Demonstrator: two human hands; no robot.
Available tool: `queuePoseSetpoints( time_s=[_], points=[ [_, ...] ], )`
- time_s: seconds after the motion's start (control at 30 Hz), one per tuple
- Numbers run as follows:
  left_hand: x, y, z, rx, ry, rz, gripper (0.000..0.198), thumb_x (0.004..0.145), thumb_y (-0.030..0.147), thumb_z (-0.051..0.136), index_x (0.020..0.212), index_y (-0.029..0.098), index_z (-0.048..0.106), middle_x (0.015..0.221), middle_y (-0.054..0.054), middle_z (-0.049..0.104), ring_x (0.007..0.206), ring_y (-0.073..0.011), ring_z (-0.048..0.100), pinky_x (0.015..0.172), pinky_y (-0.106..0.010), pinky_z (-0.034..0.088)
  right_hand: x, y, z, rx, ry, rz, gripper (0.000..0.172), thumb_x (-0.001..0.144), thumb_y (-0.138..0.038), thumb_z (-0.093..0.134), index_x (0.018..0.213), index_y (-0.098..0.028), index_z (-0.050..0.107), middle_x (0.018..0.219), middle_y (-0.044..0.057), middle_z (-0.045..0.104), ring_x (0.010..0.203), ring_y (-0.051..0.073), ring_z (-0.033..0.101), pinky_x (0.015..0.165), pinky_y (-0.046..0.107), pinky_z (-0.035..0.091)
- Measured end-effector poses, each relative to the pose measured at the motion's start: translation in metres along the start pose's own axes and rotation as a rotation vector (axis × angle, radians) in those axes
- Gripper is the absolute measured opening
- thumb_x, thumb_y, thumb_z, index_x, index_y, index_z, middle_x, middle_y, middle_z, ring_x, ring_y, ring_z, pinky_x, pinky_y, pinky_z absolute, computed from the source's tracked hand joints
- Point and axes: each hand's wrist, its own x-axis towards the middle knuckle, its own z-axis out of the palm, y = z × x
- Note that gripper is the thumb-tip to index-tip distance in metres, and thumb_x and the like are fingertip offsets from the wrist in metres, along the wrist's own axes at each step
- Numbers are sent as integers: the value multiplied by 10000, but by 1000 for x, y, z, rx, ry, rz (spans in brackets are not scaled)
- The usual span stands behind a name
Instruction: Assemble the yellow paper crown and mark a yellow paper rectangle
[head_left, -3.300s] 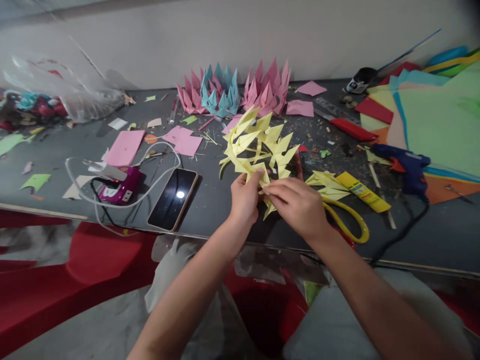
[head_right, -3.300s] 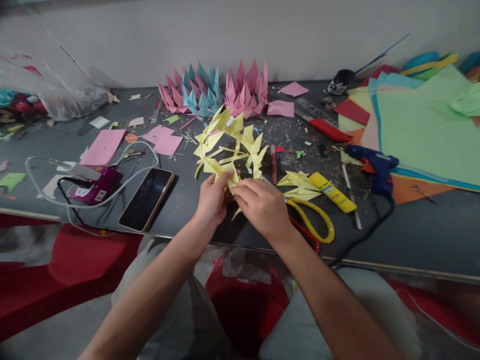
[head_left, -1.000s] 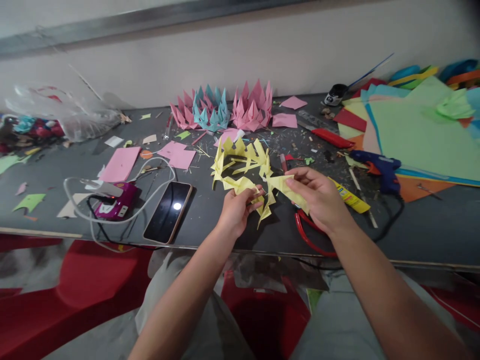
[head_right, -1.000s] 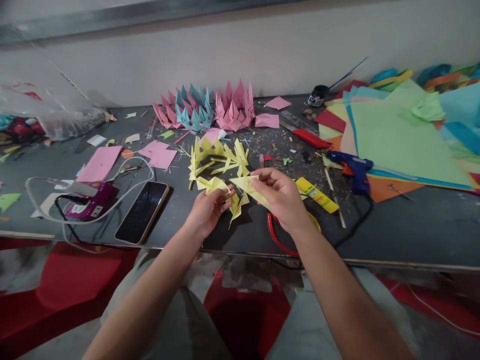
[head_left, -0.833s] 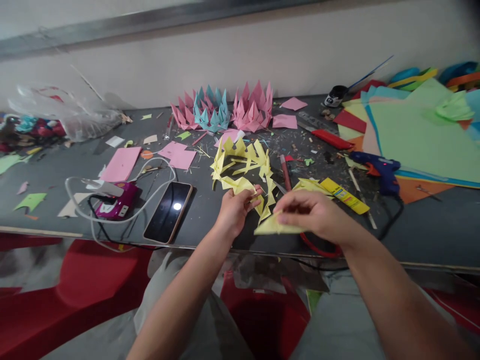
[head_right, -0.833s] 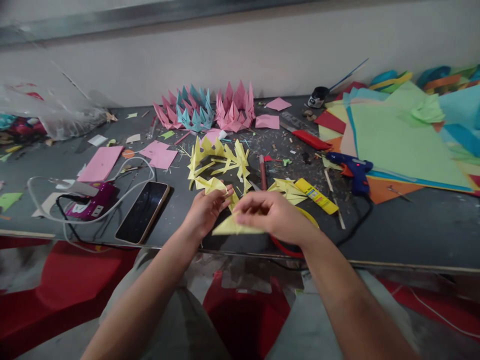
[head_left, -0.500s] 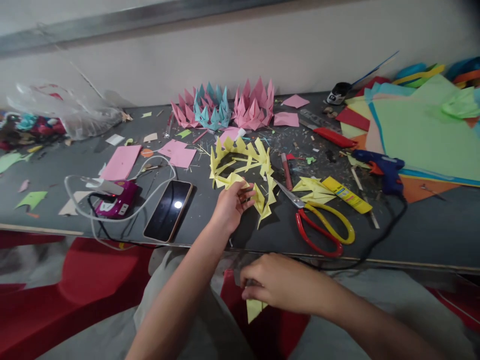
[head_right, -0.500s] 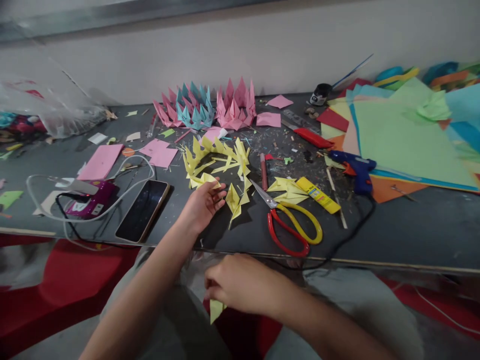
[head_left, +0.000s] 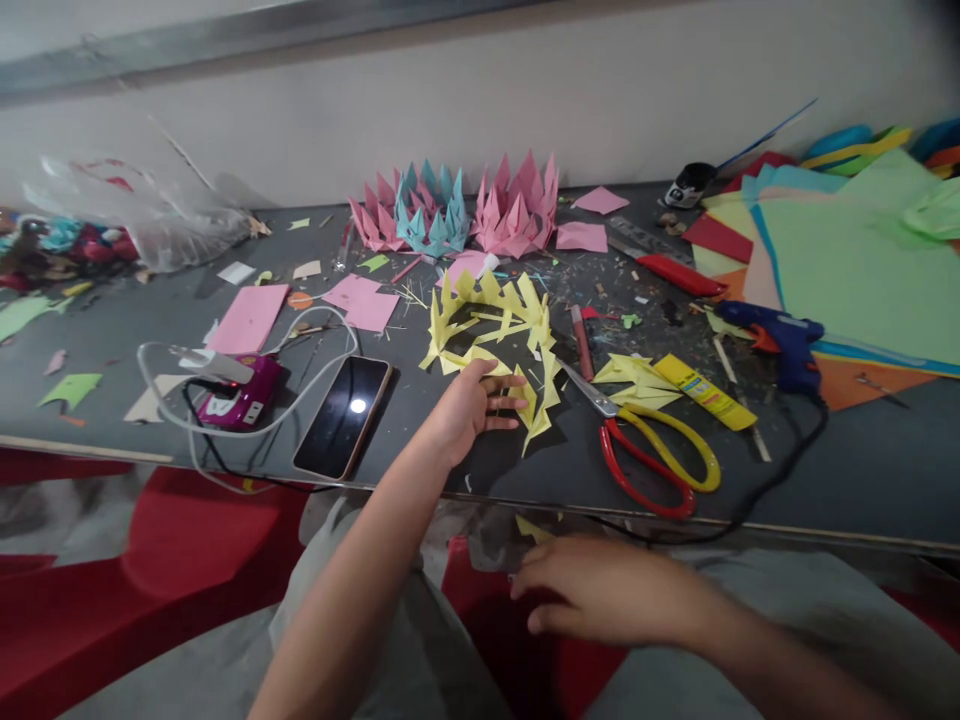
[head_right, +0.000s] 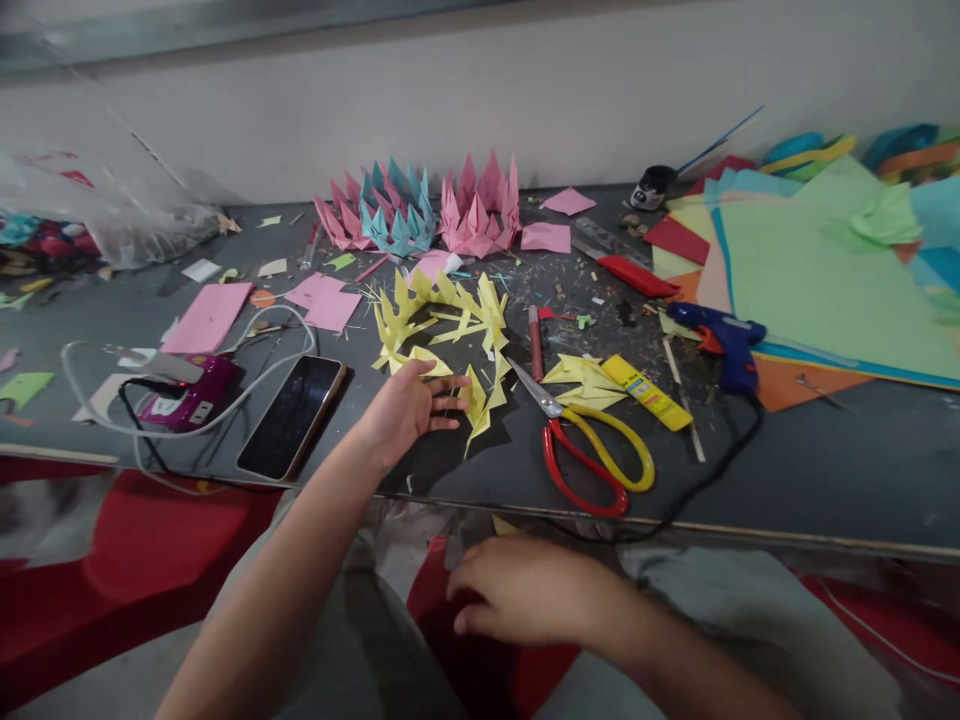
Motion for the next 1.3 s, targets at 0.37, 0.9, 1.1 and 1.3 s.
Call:
queuePoseSetpoints(
  time_s=[0.37,0.9,1.1,1.3],
  points=[
    [3,6,-32,1037,367,696,277,720,432,646,652,168,597,585,2,584,552,-123,527,525,-227,401,18,46,-72,-702,801,-85,424,817,-100,542,1229,-202,543,1192,81,607,1094,237,501,891,409,410],
    [-51,44,-77,1724,222,732,465,768,149,537,1227,223,526,1433,-54,392,1351,-252,283,1088,-480,269,25,55,-107,-535,850,-176,153,862,-160,495,861,-216,638,857,6,710,841,167,622,852,356,378],
    [-32,26,-73,1856,177,608,625,672,-53,350,1216,187,544,1314,-65,534,1255,-194,436,1060,-424,310,39,58,-111,-399,844,-127,139,871,-254,515,892,-216,647,898,22,717,829,177,638,847,363,396],
    [-22,27,-76,1901,228,572,673,614,-91,341,1207,147,553,1325,-94,516,1295,-219,386,1058,-398,326,35,61,-112,-408,945,-101,148,863,-281,533,875,-214,665,871,38,720,803,188,643,789,345,437]
  ],
)
